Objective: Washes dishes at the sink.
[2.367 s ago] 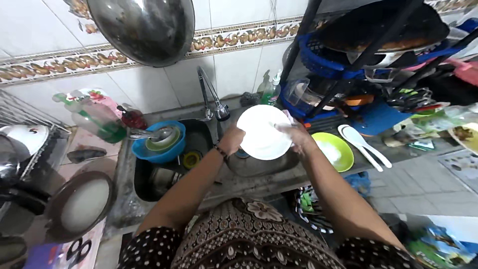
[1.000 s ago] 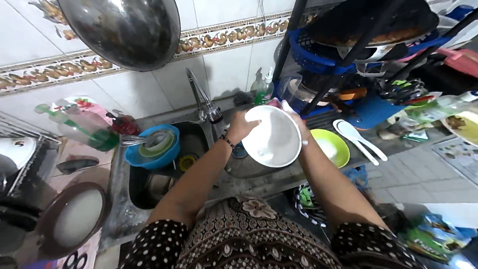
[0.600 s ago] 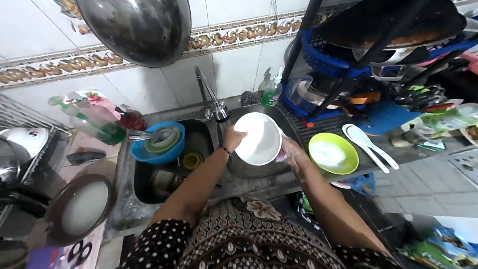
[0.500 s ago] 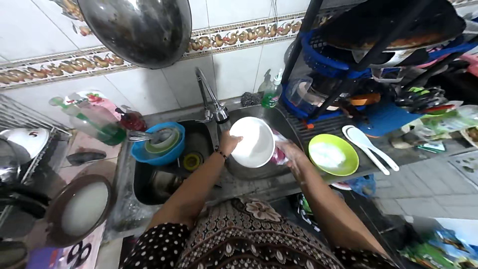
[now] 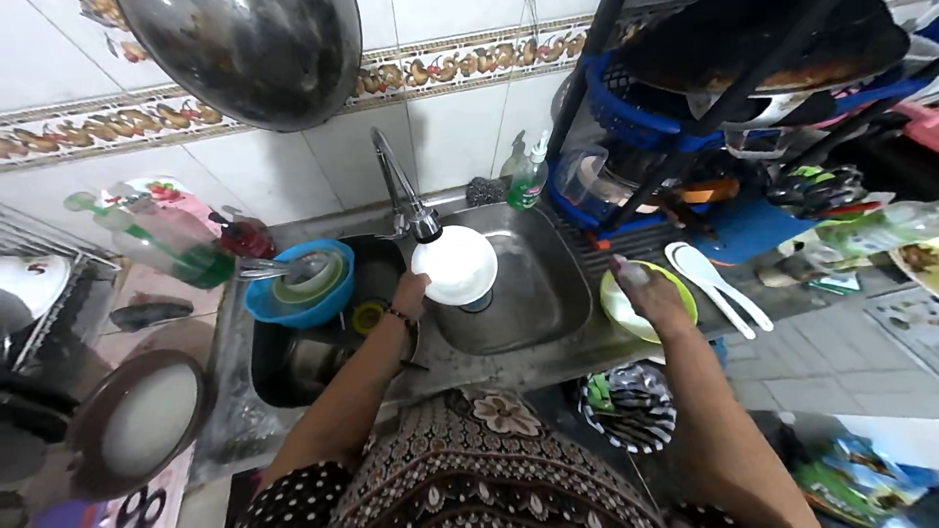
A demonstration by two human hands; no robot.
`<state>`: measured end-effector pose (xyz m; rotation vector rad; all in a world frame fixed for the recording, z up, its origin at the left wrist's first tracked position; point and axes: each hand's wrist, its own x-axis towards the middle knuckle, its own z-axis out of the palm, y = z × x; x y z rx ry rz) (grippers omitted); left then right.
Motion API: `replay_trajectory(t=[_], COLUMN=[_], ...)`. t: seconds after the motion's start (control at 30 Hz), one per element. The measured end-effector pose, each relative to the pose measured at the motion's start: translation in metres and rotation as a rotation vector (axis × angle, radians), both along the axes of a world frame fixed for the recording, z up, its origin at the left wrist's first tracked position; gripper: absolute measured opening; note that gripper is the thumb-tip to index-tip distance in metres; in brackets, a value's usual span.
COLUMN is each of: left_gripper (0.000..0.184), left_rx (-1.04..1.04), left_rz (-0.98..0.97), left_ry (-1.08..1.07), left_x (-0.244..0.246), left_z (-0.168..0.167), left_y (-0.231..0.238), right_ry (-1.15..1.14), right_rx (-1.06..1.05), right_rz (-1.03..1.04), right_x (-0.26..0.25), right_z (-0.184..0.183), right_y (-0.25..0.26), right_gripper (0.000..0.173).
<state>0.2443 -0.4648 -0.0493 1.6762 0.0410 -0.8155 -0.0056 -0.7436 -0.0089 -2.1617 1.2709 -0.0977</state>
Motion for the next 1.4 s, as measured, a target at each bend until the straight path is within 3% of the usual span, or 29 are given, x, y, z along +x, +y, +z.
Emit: replay_trajectory(t=[0.13, 0.2, 0.27, 0.4, 0.5, 0.57, 0.73, 0.83, 1.0, 1.07, 1.17, 1.23, 1.27, 1.4], left_gripper=[0.043, 0.044, 0.042, 0.042, 0.042, 0.042, 0.046, 0.048, 0.049, 0.05, 0.049, 0.049, 0.049, 0.052], left_rx=[-0.129, -0.177, -0.175, -0.205, -0.237, -0.245, -0.272, -0.297, -0.273, -0.275, -0.286, -0.293, -0.298, -0.321], left_rz=[0.081, 0.102, 0.117, 0.144, 0.162, 0.157, 0.153, 0.129, 0.136, 0.14, 0.141, 0.148, 0.156, 0.169], left_ry=[0.102, 0.144, 0.167, 0.207, 0.208, 0.189, 0.198, 0.203, 0.232, 0.236, 0.239, 0.24, 0.242, 0.239], left_x=[0.005, 0.005, 0.002, 0.002, 0.0, -0.001, -0.002, -0.003, -0.004, -0.004, -0.003, -0.003, -0.003, -0.004], left_z=[-0.004, -0.002, 0.004, 0.004, 0.005, 0.005, 0.002, -0.003, -0.003, -0.006, -0.009, -0.01, -0.01, -0.006], left_y=[-0.004, -0.004, -0.005, -0.002, 0.0, 0.004, 0.011, 0.015, 0.02, 0.022, 0.026, 0.027, 0.028, 0.033], right_ry=[0.329, 0.406, 0.417, 0.24, -0.106, -0.305, -0.47, -0.447, -0.605, -0.659, -0.626, -0.532, -0.441, -0.022], right_rx=[-0.077, -0.074, -0.102, -0.244, -0.312, -0.174, 0.628, 0.87, 1.211, 1.261, 1.096, 0.89, 0.76, -0.023], right_rz=[0.03, 0.021, 0.035, 0.096, 0.218, 0.293, 0.235, 0.202, 0.107, 0.172, 0.257, 0.324, 0.375, 0.664], right_x=[-0.011, -0.014, -0.018, -0.003, 0.033, 0.067, 0.156, 0.196, 0.242, 0.255, 0.268, 0.264, 0.259, 0.223], right_z=[-0.017, -0.025, -0.032, -0.009, 0.006, 0.009, 0.022, 0.015, -0.018, -0.026, -0.029, -0.028, -0.024, 0.0], right_y=[-0.01, -0.012, -0.015, 0.008, 0.036, 0.059, 0.126, 0.151, 0.164, 0.165, 0.172, 0.175, 0.175, 0.164], right_gripper=[0.049, 0.06, 0.059, 0.042, 0.033, 0.028, 0.025, 0.029, 0.015, 0.015, 0.022, 0.012, 0.006, 0.031])
